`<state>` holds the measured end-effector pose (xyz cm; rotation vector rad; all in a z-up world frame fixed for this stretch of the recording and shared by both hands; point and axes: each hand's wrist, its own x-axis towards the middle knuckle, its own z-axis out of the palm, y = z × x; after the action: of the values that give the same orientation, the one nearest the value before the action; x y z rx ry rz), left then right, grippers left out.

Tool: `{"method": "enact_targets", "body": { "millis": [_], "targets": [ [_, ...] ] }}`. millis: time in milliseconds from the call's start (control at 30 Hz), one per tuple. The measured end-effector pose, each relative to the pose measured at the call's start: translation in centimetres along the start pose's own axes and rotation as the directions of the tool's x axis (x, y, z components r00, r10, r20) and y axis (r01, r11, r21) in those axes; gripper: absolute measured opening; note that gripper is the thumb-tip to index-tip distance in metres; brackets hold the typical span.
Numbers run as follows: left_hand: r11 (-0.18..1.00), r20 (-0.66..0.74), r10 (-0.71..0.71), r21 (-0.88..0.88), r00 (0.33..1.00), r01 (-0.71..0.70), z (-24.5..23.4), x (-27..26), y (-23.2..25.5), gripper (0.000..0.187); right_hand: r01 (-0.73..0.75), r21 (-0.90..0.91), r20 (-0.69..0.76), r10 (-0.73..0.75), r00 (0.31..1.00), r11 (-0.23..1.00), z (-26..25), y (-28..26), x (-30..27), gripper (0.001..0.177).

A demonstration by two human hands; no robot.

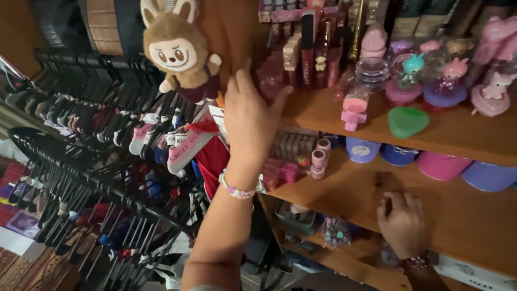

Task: Organizing and selecting various beauty products on a wooden shelf

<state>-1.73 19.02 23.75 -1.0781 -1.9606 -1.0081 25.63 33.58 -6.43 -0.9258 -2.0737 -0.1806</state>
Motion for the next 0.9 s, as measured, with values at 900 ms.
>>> {"method": "enact_targets", "body": {
  "millis": [900],
  "targets": [
    [0.861, 0.18, -0.167, -0.452, 0.969, 0.232, 5.8, -25.9, -5.1, 0.067, 0.001, 0.005, 0.02, -0.001, 1.0, 1.0, 1.0, 0.2, -0.5, 0.011]
  ]
}}
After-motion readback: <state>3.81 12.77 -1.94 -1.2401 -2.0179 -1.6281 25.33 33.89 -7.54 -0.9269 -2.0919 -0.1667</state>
